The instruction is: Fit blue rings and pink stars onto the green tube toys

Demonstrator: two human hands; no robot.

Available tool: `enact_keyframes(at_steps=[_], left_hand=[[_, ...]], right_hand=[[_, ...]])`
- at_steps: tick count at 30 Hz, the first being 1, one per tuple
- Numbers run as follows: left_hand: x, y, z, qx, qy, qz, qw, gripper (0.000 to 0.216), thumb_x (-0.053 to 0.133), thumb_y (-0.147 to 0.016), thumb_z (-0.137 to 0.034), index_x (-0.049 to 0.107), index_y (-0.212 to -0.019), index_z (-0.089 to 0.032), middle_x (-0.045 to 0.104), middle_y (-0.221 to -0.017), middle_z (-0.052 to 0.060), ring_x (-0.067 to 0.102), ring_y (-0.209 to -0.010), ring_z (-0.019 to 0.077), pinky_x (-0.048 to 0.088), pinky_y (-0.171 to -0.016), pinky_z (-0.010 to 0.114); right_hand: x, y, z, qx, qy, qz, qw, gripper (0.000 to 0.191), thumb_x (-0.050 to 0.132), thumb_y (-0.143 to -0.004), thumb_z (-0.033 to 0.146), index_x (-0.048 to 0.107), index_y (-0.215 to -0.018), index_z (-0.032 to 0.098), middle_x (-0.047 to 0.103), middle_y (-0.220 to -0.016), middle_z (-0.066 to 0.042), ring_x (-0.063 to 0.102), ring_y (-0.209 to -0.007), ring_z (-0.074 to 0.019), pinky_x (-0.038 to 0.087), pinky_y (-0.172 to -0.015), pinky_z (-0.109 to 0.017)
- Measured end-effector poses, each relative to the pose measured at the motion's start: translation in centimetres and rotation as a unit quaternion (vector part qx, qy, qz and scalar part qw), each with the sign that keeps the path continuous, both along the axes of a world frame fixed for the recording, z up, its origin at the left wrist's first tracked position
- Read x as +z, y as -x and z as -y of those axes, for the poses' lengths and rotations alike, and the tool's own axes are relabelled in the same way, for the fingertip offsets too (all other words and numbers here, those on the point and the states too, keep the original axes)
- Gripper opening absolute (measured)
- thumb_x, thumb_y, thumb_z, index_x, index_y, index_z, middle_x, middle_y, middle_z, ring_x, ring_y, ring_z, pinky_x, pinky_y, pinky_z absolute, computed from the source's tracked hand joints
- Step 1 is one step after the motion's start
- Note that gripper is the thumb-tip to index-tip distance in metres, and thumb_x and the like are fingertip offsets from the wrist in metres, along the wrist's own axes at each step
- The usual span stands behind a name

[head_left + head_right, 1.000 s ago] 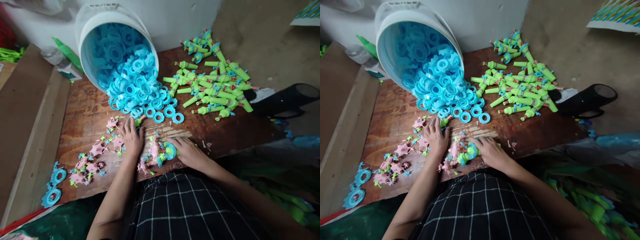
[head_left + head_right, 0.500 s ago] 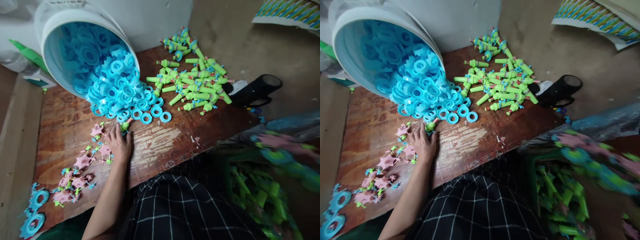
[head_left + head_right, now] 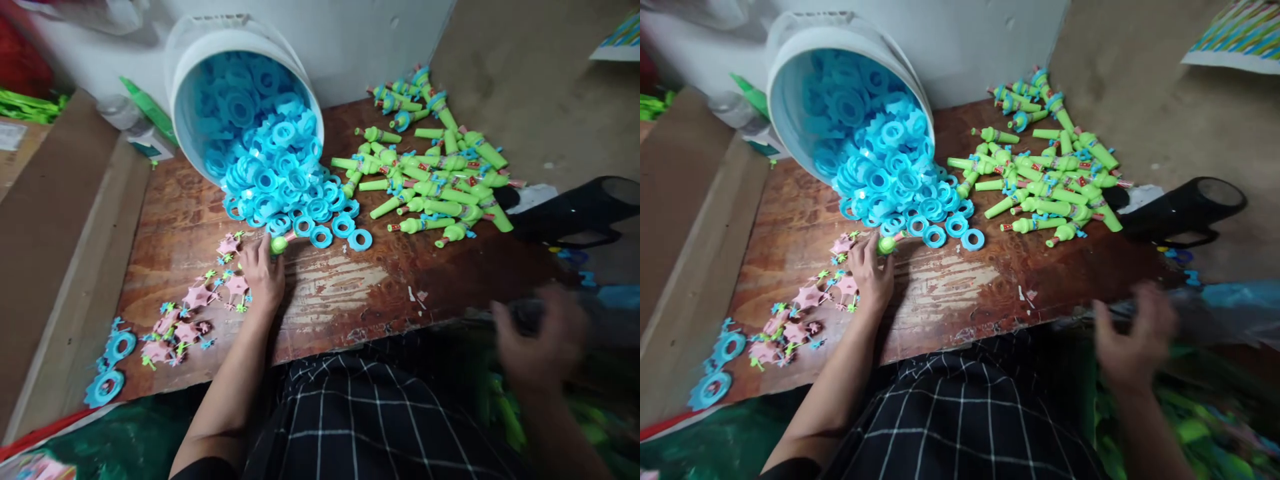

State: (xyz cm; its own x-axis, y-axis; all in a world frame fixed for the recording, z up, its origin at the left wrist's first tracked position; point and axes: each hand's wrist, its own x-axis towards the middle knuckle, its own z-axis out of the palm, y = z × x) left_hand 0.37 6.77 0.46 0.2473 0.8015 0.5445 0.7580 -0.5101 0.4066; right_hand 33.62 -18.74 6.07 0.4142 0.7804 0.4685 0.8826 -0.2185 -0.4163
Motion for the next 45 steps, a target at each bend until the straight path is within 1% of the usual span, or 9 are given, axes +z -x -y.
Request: enact_keyframes(at_steps=[3, 8, 13, 17, 21, 31, 33, 39, 45], left_hand=[[2.5, -1.5, 2.9, -0.105, 0.007, 0.083, 0.991, 0.04, 0.06, -0.102, -0.037, 0.056, -0.138, -0.021, 0.061, -0.126, 0.013, 0.053, -0.12, 0.0329, 0.04, -0.11, 0.053], [4.8, -4.6, 8.3, -0.245, 0.186, 0.268, 0.913, 0.043, 0.061, -0.106, -0.043, 0.05, -0.143, -0.024, 0.058, -0.13, 0.012, 0.059, -0.116, 0.0267, 0.053, -0.099, 0.043], [2.8, -5.3, 4.5, -0.212, 0.153, 0.246, 0.933, 0.049, 0.054, -0.108, -0.041, 0.041, -0.153, -0.025, 0.046, -0.144, 0.014, 0.051, -0.13, 0.0281, 0.049, -0.11, 0.045], [-0.1, -7.7, -0.7, -0.238, 0.09, 0.01, 0.967, 0.065, 0.068, -0.1, -0.023, 0.035, -0.155, -0.017, 0.041, -0.152, 0.016, 0.035, -0.141, 0.0337, 0.036, -0.12, 0.053], [-1.4, -9.6, -2.7, -0.208, 0.108, -0.141, 0.962, 0.044, 0.059, -0.103, -0.017, 0.05, -0.147, -0.017, 0.051, -0.142, 0.013, 0.042, -0.132, 0.0327, 0.042, -0.112, 0.049], [-0.2, -5.5, -1.0, -0.157, 0.086, 0.16, 0.971, 0.052, 0.033, -0.112, -0.054, 0.059, -0.14, -0.018, 0.061, -0.119, 0.013, 0.055, -0.11, 0.027, 0.044, -0.101, 0.041], [0.6, -5.3, 0.3, -0.137, 0.148, 0.311, 0.929, 0.049, 0.036, -0.112, -0.055, 0.058, -0.141, -0.023, 0.062, -0.119, 0.011, 0.057, -0.112, 0.026, 0.044, -0.104, 0.042], [2.1, -4.7, 3.1, -0.094, 0.321, 0.62, 0.71, 0.055, 0.077, -0.094, -0.044, 0.053, -0.141, -0.029, 0.06, -0.128, 0.009, 0.058, -0.12, 0.0254, 0.048, -0.106, 0.038], [2.2, -5.0, 5.1, -0.091, 0.38, 0.668, 0.634, 0.074, 0.087, -0.081, -0.031, 0.048, -0.143, -0.026, 0.057, -0.128, 0.01, 0.064, -0.107, 0.0223, 0.053, -0.091, 0.03]], right_hand=[[-1.8, 4.4, -6.5, 0.135, 0.001, -0.076, 0.988, 0.063, 0.058, -0.097, 0.03, 0.041, -0.157, 0.027, 0.056, -0.148, -0.018, 0.051, -0.141, -0.0338, 0.043, -0.117, -0.052], [-3.1, 11.9, -13.6, 0.353, 0.046, -0.235, 0.904, 0.078, 0.054, -0.096, 0.023, 0.018, -0.165, 0.026, 0.046, -0.159, -0.015, 0.05, -0.144, -0.0268, 0.048, -0.115, -0.047], [-4.1, 10.3, -12.9, 0.202, 0.13, -0.335, 0.911, 0.066, 0.059, -0.095, 0.035, 0.033, -0.154, 0.018, 0.071, -0.125, -0.017, 0.076, -0.087, -0.0265, 0.065, -0.072, -0.04], [-4.9, 8.4, -11.6, 0.118, 0.152, -0.394, 0.899, 0.053, 0.067, -0.089, 0.049, 0.055, -0.13, 0.018, 0.072, -0.104, -0.012, 0.066, -0.056, -0.0188, 0.056, -0.044, -0.031], [-5.5, 7.8, -10.8, 0.11, 0.126, -0.351, 0.921, 0.044, 0.066, -0.089, 0.054, 0.064, -0.114, 0.018, 0.069, -0.105, -0.013, 0.067, -0.065, -0.0201, 0.057, -0.052, -0.032], [-6.0, 9.7, -12.2, 0.265, 0.067, -0.236, 0.933, 0.042, 0.059, -0.099, 0.044, 0.065, -0.13, 0.016, 0.074, -0.121, -0.016, 0.072, -0.107, -0.0296, 0.057, -0.093, -0.041], [-5.3, 10.5, -12.6, 0.279, 0.051, -0.214, 0.935, 0.039, 0.059, -0.1, 0.042, 0.065, -0.128, 0.016, 0.075, -0.118, -0.016, 0.074, -0.103, -0.0282, 0.058, -0.089, -0.038], [-3.7, 11.7, -12.4, 0.287, 0.022, -0.102, 0.952, 0.033, 0.062, -0.1, 0.039, 0.065, -0.123, 0.015, 0.076, -0.109, -0.014, 0.075, -0.093, -0.0272, 0.057, -0.079, -0.035], [-3.0, 13.0, -11.8, 0.305, 0.043, -0.077, 0.948, 0.035, 0.059, -0.101, 0.039, 0.064, -0.126, 0.014, 0.075, -0.108, -0.015, 0.074, -0.092, -0.0283, 0.055, -0.075, -0.036]])
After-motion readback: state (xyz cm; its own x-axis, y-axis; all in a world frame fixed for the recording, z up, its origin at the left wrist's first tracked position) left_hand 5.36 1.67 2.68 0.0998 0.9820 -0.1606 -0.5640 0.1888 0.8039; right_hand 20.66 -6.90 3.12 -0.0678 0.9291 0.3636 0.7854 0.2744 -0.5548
